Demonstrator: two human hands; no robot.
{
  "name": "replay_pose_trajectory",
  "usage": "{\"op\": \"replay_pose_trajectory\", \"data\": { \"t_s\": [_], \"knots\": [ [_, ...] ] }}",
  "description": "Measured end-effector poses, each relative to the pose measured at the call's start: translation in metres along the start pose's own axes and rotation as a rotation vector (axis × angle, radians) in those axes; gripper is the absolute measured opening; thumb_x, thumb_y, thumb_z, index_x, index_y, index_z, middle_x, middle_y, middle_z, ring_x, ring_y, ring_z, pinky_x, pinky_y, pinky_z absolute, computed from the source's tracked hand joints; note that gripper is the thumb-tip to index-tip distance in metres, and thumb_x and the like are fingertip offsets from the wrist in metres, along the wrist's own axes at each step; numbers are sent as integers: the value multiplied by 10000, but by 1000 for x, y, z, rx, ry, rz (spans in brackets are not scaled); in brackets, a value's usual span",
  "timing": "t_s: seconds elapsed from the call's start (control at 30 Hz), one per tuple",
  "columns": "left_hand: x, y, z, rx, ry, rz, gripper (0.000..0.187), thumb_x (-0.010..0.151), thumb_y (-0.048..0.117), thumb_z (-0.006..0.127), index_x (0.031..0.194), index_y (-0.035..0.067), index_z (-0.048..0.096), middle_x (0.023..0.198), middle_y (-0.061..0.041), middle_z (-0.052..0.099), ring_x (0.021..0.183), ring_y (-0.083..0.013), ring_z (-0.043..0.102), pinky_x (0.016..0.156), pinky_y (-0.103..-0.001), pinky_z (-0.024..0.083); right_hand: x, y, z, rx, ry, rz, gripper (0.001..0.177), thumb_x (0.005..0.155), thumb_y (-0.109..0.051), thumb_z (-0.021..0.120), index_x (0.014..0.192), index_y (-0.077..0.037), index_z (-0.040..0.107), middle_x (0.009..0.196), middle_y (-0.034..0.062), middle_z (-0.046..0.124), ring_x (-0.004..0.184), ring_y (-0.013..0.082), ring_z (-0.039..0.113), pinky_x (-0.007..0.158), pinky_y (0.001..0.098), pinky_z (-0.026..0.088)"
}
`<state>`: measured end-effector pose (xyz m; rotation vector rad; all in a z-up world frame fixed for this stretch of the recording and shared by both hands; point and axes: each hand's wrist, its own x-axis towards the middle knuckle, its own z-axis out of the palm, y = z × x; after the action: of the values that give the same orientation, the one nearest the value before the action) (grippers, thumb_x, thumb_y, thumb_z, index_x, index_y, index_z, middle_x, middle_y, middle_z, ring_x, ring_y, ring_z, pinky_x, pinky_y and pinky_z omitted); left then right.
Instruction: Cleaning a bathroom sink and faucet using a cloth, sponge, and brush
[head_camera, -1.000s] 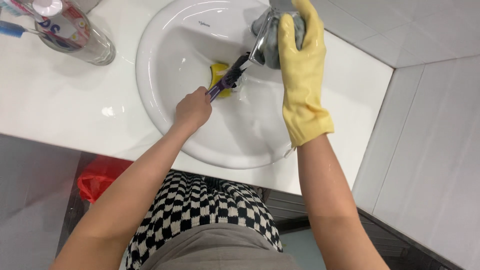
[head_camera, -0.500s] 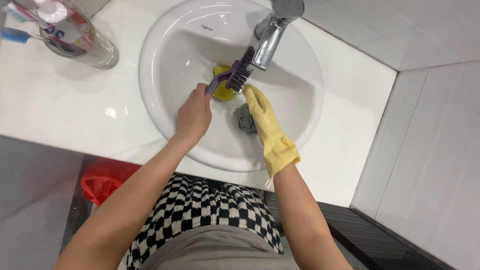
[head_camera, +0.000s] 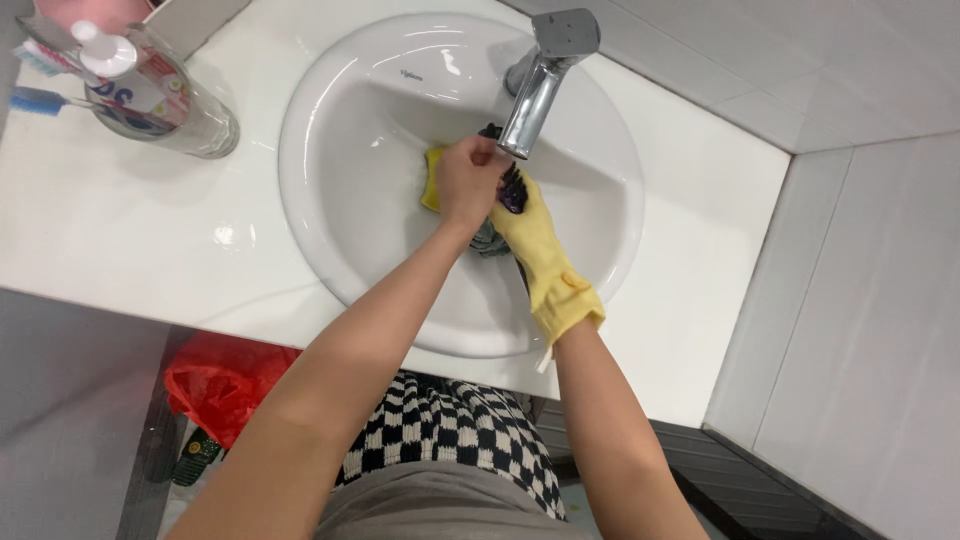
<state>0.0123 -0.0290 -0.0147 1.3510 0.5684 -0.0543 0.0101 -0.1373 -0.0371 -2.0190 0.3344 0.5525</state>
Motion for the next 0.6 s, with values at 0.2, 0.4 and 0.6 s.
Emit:
{"op": "replay_pose_trajectory", "data": {
  "t_s": [0.2,0.4,0.6],
  "knots": [
    [-3,-1,-4,339,-48,263,180,850,116,471,848,86,649,697,-51,663,636,-202,636,526,-318,490,-21,-16,1,353,-167,91,354,765,-102,622,1107,-78,535,884,93,622,654,171,610,442,207,542],
    [-11,55,-14,761,170,717,673,699,-134,391,1330,82,298,1374,-128,305,1222,-323,343,1052,-455,311,-25,-14,-4,348,-284,-3,424,664,37,569,1066,-39,460,856,91,518,650,126,514,509,236,488],
    [5,91,-9,1043,126,922,739,662,-176,527,1337,53,333,1365,-76,427,1268,-248,367,1063,-458,153,-74,-53,-37,-611,-151,76,560,753,-84,353,1299,-208,357,1295,100,437,1075,341,498,907,382,384]
  ]
}}
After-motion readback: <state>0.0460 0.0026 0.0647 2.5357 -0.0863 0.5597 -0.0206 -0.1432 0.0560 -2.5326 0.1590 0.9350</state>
